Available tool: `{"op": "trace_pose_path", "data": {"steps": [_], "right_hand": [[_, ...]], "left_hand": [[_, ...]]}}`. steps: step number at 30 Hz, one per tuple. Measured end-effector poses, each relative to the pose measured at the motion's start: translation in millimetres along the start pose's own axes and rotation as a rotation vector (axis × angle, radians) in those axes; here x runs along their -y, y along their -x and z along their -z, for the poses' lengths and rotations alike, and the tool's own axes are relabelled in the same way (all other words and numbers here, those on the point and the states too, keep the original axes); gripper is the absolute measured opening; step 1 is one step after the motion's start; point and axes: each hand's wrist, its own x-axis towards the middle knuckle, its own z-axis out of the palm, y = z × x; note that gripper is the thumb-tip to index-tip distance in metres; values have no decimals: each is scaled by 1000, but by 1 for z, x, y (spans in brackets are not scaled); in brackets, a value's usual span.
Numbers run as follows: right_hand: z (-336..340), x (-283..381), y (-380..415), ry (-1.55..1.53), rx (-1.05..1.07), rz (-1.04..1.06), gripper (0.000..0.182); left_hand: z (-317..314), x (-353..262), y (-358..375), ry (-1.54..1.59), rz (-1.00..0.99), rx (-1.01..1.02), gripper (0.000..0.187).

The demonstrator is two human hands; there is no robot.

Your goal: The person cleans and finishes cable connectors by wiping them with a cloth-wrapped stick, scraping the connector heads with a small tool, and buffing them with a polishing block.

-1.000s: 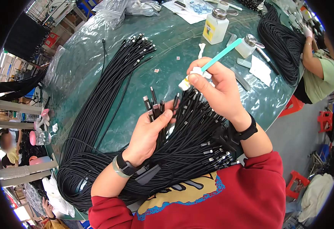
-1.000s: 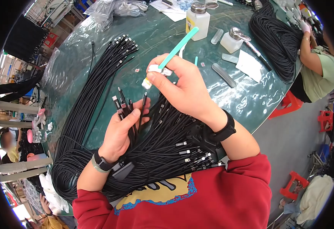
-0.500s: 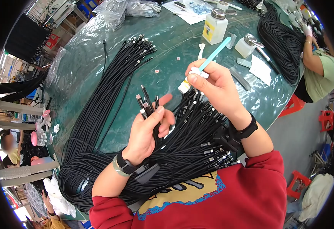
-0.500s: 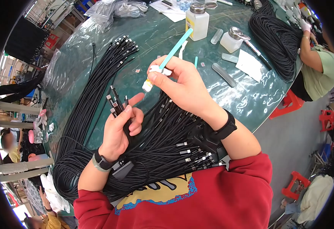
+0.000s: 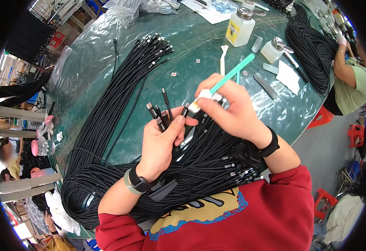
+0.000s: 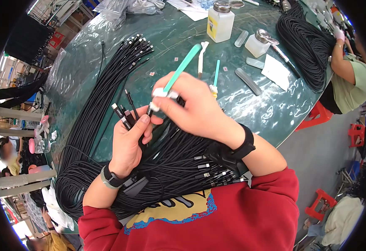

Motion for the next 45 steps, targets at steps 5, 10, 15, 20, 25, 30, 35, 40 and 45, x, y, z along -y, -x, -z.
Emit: {"op": "trace_pose_path", "data": {"steps": [5, 10, 15, 20, 25, 30, 35, 40, 45], "right_hand": [[-8, -7, 0, 249, 33, 246, 14], [-2, -6, -4, 312, -105, 250, 14], [-4, -5, -2, 242, -41, 197, 12], [-4, -8, -5, 198, -51, 197, 10], [6, -13, -4, 283, 109, 242, 9], [4, -8, -6, 159, 37, 235, 9], [8, -12, -7, 249, -45, 216, 7], [8, -8, -3, 92, -50, 83, 7], [4, -7, -2, -22, -129, -50, 7]], "left_hand": [[-1, -1, 1, -28, 9, 10, 25], [-1, 1, 0, -7, 40, -28, 26], [2, 2, 0, 10, 68, -39, 26], [-1, 0, 0, 2, 95, -29, 24], [2, -4, 0, 22, 72, -18, 26], [-1, -2, 1, -4, 99, -15, 27], [0, -2, -1, -10, 98, -5, 27], [-1, -5, -1, -52, 73, -39, 26], [8, -5, -6, 105, 151, 20, 25]]}}
